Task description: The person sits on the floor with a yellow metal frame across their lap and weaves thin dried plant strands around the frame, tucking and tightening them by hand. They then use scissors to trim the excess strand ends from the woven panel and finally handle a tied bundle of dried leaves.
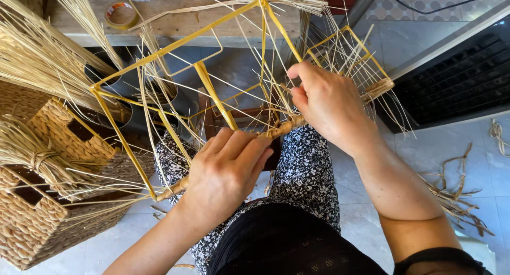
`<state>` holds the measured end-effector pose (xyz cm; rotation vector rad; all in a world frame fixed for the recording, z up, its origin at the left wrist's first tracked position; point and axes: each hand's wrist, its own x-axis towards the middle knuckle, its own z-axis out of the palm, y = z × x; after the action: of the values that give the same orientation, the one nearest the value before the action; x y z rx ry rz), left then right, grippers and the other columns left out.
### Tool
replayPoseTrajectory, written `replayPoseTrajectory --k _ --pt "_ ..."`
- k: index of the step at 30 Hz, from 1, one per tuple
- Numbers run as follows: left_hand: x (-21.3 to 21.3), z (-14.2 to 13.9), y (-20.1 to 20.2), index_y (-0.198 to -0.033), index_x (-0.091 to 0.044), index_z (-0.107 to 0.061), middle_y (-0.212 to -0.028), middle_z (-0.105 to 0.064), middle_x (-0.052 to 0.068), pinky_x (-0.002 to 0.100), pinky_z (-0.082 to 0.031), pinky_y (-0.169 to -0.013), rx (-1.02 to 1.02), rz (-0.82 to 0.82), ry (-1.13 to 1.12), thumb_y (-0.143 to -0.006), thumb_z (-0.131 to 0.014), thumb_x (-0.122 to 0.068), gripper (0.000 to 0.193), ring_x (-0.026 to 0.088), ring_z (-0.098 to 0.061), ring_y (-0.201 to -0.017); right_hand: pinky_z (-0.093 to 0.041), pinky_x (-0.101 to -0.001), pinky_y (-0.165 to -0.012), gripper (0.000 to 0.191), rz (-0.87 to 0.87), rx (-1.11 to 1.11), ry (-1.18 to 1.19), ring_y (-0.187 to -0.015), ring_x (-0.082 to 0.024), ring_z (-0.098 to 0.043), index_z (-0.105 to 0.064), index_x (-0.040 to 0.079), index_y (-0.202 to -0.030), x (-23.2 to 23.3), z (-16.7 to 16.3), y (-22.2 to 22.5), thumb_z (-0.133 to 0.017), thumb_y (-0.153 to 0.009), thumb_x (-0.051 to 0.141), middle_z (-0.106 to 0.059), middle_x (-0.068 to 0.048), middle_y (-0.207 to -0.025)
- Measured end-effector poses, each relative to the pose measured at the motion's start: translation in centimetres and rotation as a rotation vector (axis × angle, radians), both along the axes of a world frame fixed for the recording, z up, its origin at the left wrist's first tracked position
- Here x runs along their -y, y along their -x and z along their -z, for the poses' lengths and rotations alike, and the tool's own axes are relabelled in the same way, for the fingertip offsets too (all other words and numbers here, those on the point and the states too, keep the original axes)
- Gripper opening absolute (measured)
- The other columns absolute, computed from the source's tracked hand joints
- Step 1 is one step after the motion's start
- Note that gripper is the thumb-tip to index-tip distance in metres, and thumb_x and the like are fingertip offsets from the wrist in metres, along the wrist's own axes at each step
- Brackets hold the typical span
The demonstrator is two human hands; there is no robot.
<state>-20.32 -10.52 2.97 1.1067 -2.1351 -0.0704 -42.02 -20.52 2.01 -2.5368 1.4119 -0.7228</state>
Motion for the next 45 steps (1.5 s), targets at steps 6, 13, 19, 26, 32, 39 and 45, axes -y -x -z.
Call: replayPoseTrajectory --k 6,13,19,26,32,39,45 --pt "0.4 1.3 2.3 -0.103 -0.009 -0.065 -0.086 -0.062 0.003 0.037 -0.049 -0.068 0.045 -0.121 -0.01 -0.087 -0.076 -0.024 0.024 0.023 -0.061 -0.081 -0.055 -0.043 -0.062 0.006 -0.023 -0.188 0.021 -0.073 -0.029 -0.071 -0.073 0.008 -0.09 -0.7 -0.6 -0.7 -0.075 -0.093 0.012 -0.073 -0.008 -0.085" --pt "0.9 4.5 2.6 -0.091 -0.011 -0.063 -0.072 -0.059 0.0 0.035 -0.05 -0.056 0.082 -0.221 0.006 -0.097 -0.075 -0.023 0.018 0.017 -0.06 -0.065 -0.056 -0.0286 -0.073 0.011 -0.177 0.528 -0.014 -0.087 -0.016 -0.067 -0.071 0.002 -0.113 -1.6 1.3 4.0 -0.064 -0.108 0.009 -0.07 -0.011 -0.115" --pt "5.9 4.6 -5.1 -0.093 -0.014 -0.072 -0.072 -0.064 0.0 0.03 -0.044 -0.049 -0.002 -0.429 0.217 -0.106 -0.077 -0.021 0.016 0.011 -0.056 -0.058 -0.052 -0.0236 -0.064 0.017 0.025 1.306 -0.384 -0.073 -0.011 -0.061 -0.067 -0.002 -0.119 -3.4 11.9 8.8 -0.064 -0.112 0.013 -0.072 -0.011 -0.103" --pt "5.9 0.8 -14.0 -0.094 -0.006 -0.075 -0.069 -0.062 -0.002 0.025 -0.03 -0.047 -0.383 -0.5 0.128 -0.112 -0.074 -0.019 0.022 0.005 -0.047 -0.055 -0.057 -0.0287 -0.063 0.056 0.237 1.026 -1.071 -0.081 -0.019 -0.072 -0.048 0.001 -0.148 -2.7 24.2 6.9 -0.062 -0.099 0.026 -0.065 -0.017 -0.132" --pt "2.5 -0.9 -19.9 -0.096 -0.002 -0.071 -0.075 -0.062 0.003 0.025 -0.035 -0.056 -0.765 -0.322 -0.03 -0.113 -0.073 -0.017 0.023 0.008 -0.048 -0.061 -0.056 -0.0273 -0.065 0.068 -0.012 1.22 -0.863 -0.079 -0.017 -0.07 -0.032 0.006 -0.16 2.6 20.3 5.9 -0.06 -0.104 0.031 -0.055 -0.02 -0.149" --pt "2.0 3.9 -24.2 -0.098 0.003 -0.067 -0.083 -0.063 0.007 0.026 -0.04 -0.067 -1.154 -0.084 0.043 -0.115 -0.072 -0.014 0.025 0.011 -0.048 -0.068 -0.051 -0.0309 -0.066 0.052 -0.08 1.293 -0.458 -0.078 -0.015 -0.064 -0.046 0.005 -0.157 5.8 11.7 6.9 -0.069 -0.114 0.023 -0.063 -0.016 -0.138" --pt "3.3 7.3 -25.5 -0.098 0.006 -0.063 -0.085 -0.061 0.009 0.025 -0.041 -0.071 -1.249 -0.036 0.151 -0.117 -0.072 -0.013 0.029 0.012 -0.046 -0.071 -0.056 -0.0328 -0.058 0.038 0.124 1.332 -0.759 -0.069 -0.017 -0.069 -0.059 0.011 -0.132 9.7 13.7 3.5 -0.072 -0.102 0.031 -0.067 -0.003 -0.115"
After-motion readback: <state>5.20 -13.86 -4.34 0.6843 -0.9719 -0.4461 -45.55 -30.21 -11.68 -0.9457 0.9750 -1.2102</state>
